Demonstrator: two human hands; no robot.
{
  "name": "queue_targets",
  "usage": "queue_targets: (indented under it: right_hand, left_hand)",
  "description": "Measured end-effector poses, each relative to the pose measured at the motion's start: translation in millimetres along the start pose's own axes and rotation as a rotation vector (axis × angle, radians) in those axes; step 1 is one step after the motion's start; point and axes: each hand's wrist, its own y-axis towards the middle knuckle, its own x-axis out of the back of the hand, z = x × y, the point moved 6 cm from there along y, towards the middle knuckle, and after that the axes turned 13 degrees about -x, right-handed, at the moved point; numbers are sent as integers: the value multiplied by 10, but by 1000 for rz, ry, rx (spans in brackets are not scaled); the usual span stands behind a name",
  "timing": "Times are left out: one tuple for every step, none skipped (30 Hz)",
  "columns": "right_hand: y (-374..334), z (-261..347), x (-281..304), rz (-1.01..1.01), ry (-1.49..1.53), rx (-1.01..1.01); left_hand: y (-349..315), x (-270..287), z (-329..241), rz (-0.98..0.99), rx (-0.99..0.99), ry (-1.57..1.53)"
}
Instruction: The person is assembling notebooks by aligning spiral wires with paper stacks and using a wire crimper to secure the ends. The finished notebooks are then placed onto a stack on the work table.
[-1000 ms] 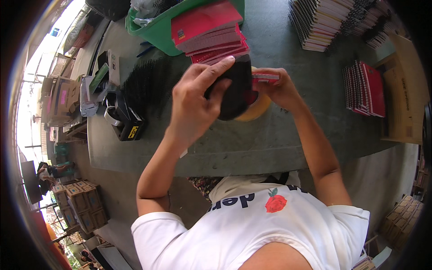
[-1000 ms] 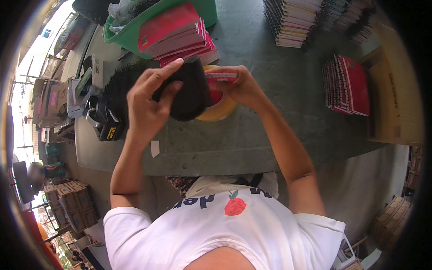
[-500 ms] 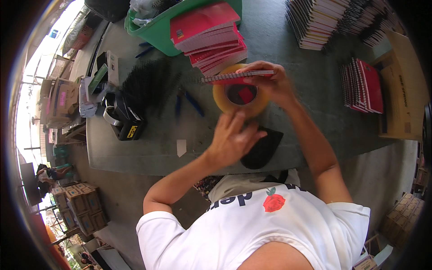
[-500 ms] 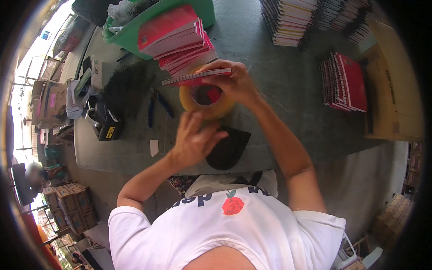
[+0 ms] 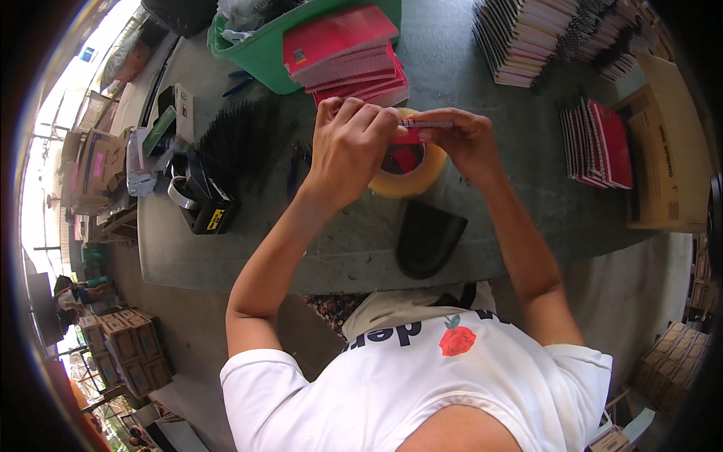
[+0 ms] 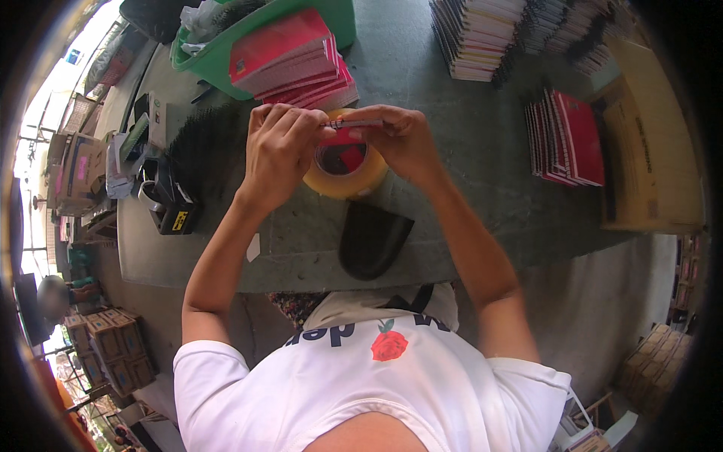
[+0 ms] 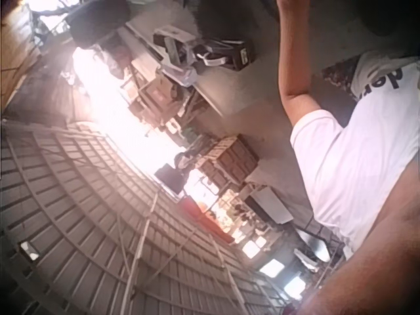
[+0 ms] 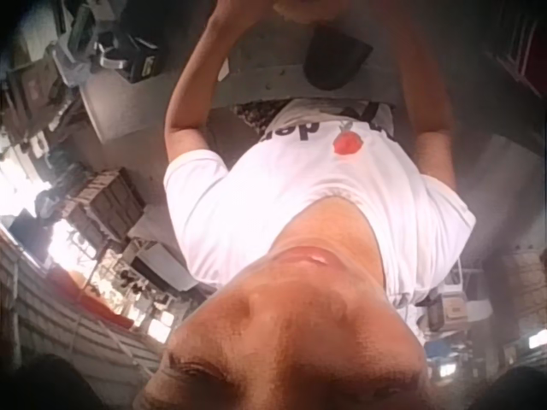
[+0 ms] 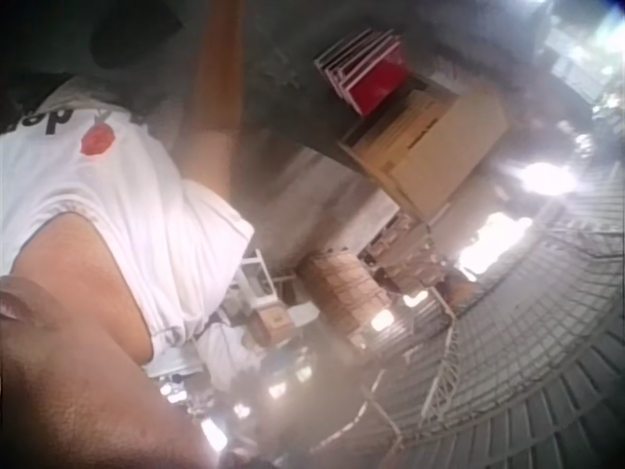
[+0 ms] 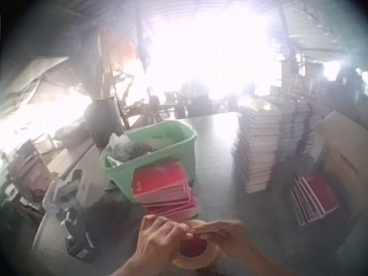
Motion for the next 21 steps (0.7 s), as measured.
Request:
queue_targets:
  right_hand:
    - [-10,5,4,-10,-13,0]
    - [-9,24,7,-3,-25,33]
    - [-9,30,1,9,-35,65]
    - [-12,41,-7,20,-44,98]
    - [-12,34,-5,12,-28,89]
    - [-11,29,-2,0,-12,81]
    - [-7,25,3,-12,5,74]
    - [-2,29,-2,-11,-9,75]
    - [-2,35,-6,-9,-23,76]
    - [-1,43,-10,-7,-36,77]
    - [3,42,-14,1,-28,61]
    - [11,46,-15,12,-21,45]
    - [18,46,-18,23,-14,29]
    - [30,29,-31,3,-70,-13]
    - [43,13,-56,-22,-124,-56]
    - [54,-6,-73,-48,-178,-98]
    - [55,25,-84,-49,-174,-27]
    - [56,44,-91,-49,-169,45]
    - [53,84,-107,-49,-165,116]
    - [47,99,-91,-81,-92,97]
    - [27,158,-101,-113,-18,78]
  left_hand:
    - [15,-40,36,105,70,-29]
    - [37,-58,64,210,140,-58]
    - [30,-86,83,316,214,-85]
    - [50,-55,57,200,165,-89]
    - [53,-47,35,83,116,-91]
    - [57,-14,17,-33,63,-95]
    - [49,-29,17,-1,54,-83]
    - [36,-37,18,32,45,-72]
    - [20,-44,19,65,37,-60]
    - [11,-74,70,116,83,-146]
    - [14,-100,133,167,129,-231]
    - [8,-135,169,216,177,-315]
    - [27,-114,154,177,182,-238]
    - [57,-105,108,138,187,-161]
    - [84,-86,74,102,187,-86]
    - [98,-71,51,77,183,-104]
    - [111,-52,30,52,178,-123]
    - [119,-39,16,29,175,-138]
    - [78,-46,32,73,152,-62]
    - [-6,-47,80,118,128,15]
    - [-20,-11,91,163,104,92]
